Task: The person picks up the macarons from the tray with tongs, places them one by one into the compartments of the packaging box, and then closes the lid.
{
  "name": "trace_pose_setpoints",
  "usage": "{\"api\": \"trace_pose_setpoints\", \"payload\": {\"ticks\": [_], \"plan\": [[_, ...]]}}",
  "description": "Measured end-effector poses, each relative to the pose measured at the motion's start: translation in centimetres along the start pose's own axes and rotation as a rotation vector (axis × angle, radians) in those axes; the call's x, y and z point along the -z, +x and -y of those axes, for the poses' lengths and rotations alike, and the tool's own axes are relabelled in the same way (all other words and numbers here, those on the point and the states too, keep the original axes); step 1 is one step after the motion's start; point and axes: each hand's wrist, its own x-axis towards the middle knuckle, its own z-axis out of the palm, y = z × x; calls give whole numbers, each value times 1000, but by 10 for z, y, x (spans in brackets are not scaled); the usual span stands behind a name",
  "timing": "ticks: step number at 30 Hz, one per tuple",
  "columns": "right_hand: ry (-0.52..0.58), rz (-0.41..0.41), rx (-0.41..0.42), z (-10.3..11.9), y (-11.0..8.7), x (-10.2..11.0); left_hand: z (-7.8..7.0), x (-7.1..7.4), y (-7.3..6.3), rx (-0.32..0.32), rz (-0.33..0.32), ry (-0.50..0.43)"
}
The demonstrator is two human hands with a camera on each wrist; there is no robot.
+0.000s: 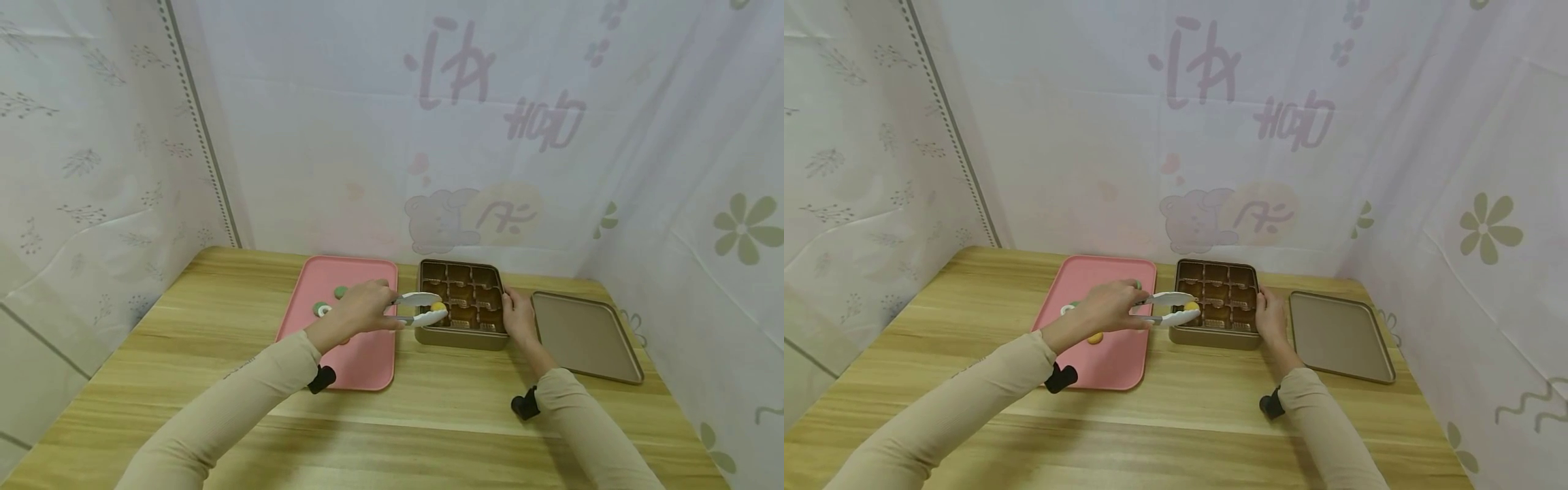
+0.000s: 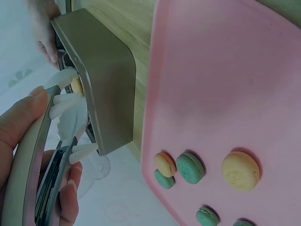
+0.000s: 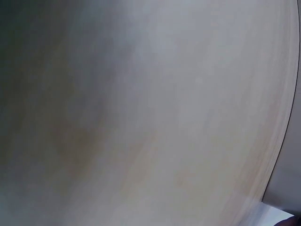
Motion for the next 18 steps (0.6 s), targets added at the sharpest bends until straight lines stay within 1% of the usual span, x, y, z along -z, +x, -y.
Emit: {"api": "trace_pose_setpoints", "payload": {"ticks": [12, 16, 18], "plan": [[-6, -8, 9, 1, 0, 0, 2, -3, -1, 7, -14, 4], [-7, -13, 13, 1, 0, 0, 3, -5, -2, 10, -18, -7], [-10, -11, 11, 1, 0, 0, 3, -5, -4, 14, -23, -28]]}}
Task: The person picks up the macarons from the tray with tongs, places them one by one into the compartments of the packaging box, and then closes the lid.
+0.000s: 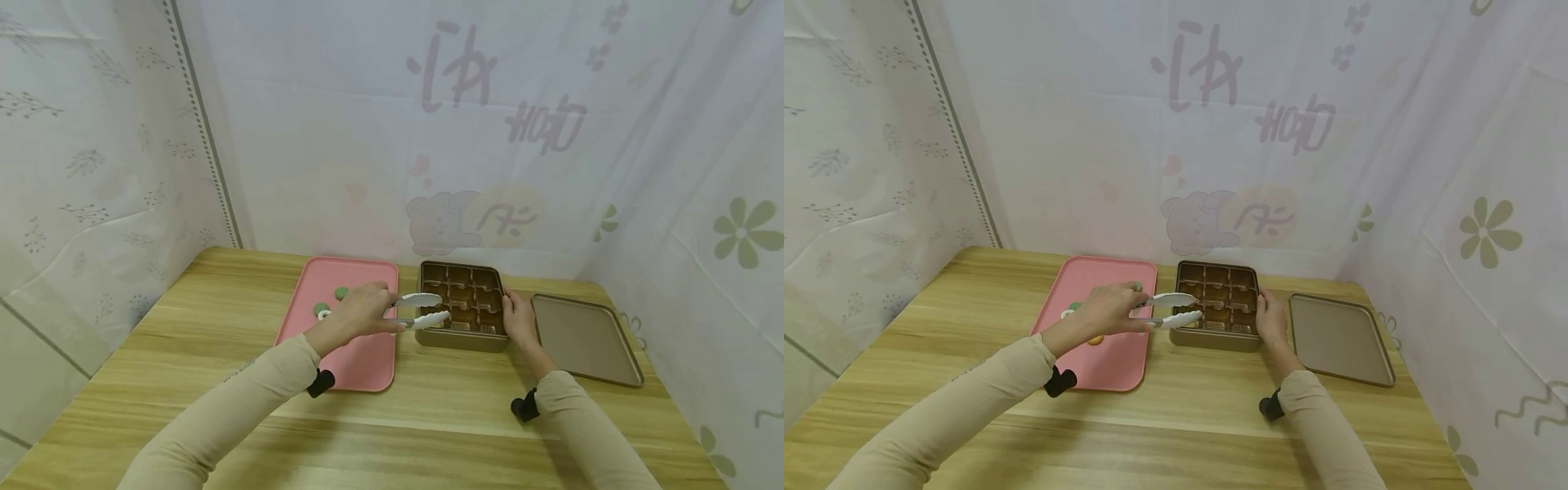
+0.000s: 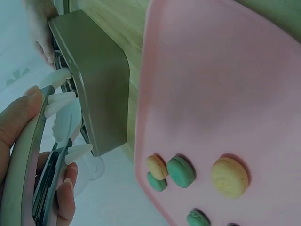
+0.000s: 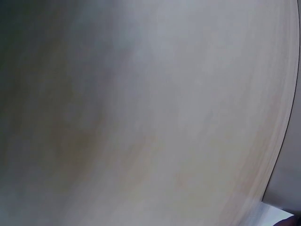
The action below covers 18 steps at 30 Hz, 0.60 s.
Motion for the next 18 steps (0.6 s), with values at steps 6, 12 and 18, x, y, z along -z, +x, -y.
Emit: {"api": "trace_pose_setpoints", "payload": {"ticks": [6, 12, 18], "plan": [[5, 7, -6, -2, -1, -1, 8, -6, -11, 11, -60, -85], [3, 13, -1, -2, -1, 0, 25, -9, -35, 93, -101, -153], [-2, 10, -8, -2, 0, 1, 45, -9, -66, 74, -179, -197]]}}
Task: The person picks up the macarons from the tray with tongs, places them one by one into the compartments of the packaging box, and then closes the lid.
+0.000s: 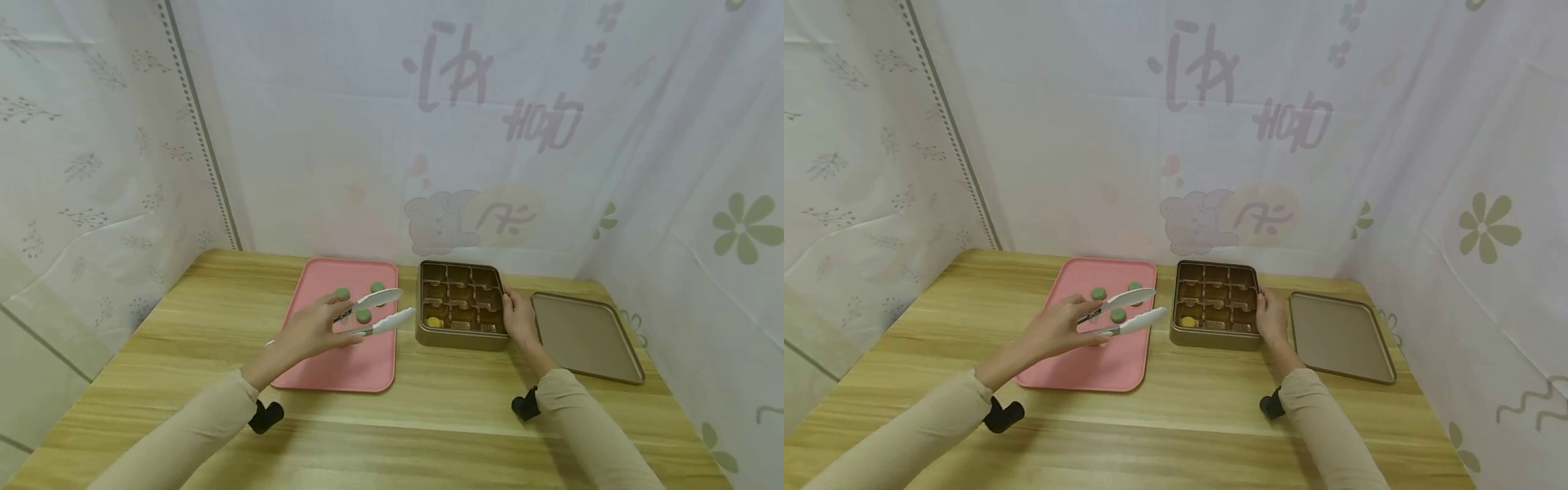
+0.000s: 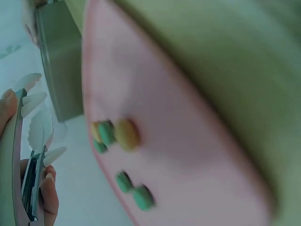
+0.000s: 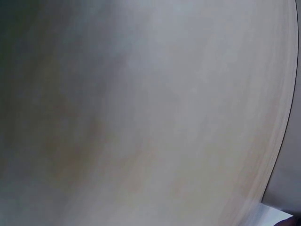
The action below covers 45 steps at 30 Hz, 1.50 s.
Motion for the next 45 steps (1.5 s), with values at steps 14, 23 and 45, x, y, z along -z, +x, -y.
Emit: {"api": "trace_pose_setpoints", "payload": {"ticks": [14, 23, 45], "plan": [[6, 12, -7, 0, 2, 3, 39, 14, -63, 91, -42, 16], [21, 32, -23, 0, 2, 4, 49, 16, -84, 130, -28, 70], [21, 1, 17, 0, -1, 0, 56, 14, -90, 118, 2, 126]]}}
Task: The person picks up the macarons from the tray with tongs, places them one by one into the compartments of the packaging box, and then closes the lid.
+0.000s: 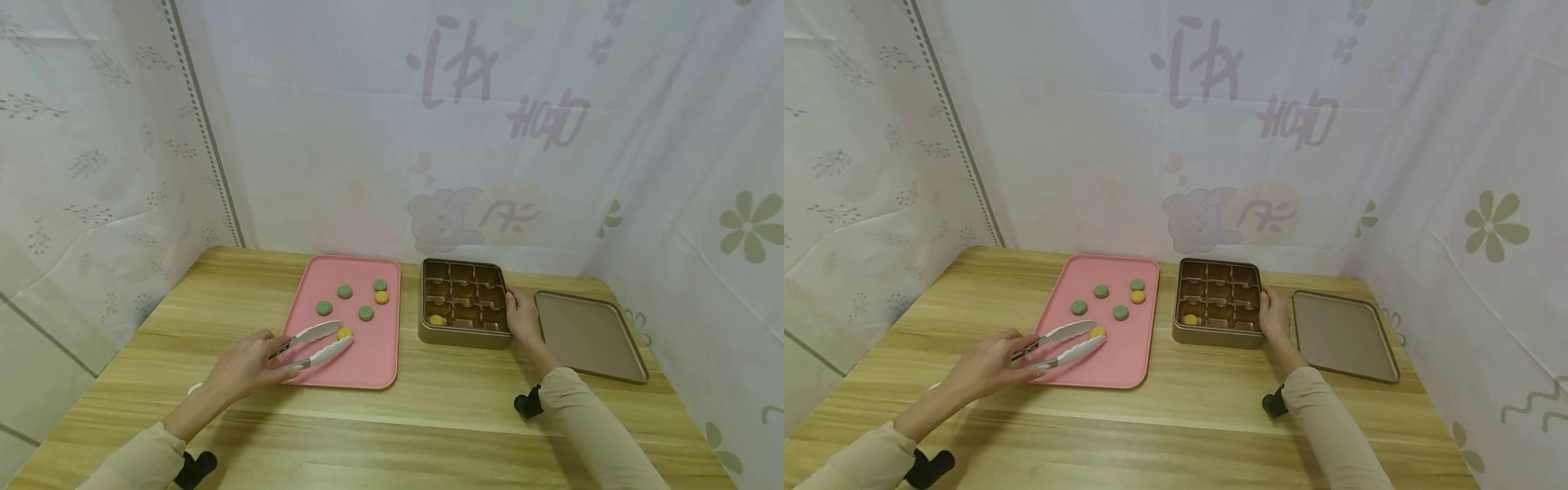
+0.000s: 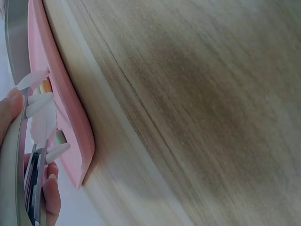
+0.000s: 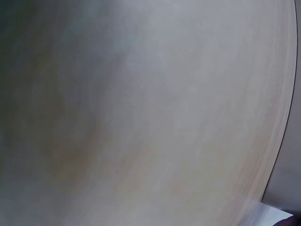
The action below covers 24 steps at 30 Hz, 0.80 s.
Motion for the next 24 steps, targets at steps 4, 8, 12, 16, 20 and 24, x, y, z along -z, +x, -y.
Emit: {"api": "trace_pose_setpoints", "payload": {"ticks": [4, 8, 12, 16, 20, 24], "plan": [[5, 11, -10, 0, 1, 0, 0, 0, 1, -13, -2, -6], [9, 19, -14, 0, 1, 1, 0, 0, 2, -25, 0, -15], [11, 26, -12, 0, 1, 1, 0, 1, 2, -24, 8, -15], [10, 23, -11, 0, 1, 1, 0, 1, 4, -13, 24, -16], [6, 19, -15, 0, 1, 1, 0, 1, 3, -2, 37, -18], [10, 27, -26, -1, 2, 1, 0, 0, 3, -7, 23, -20]]}}
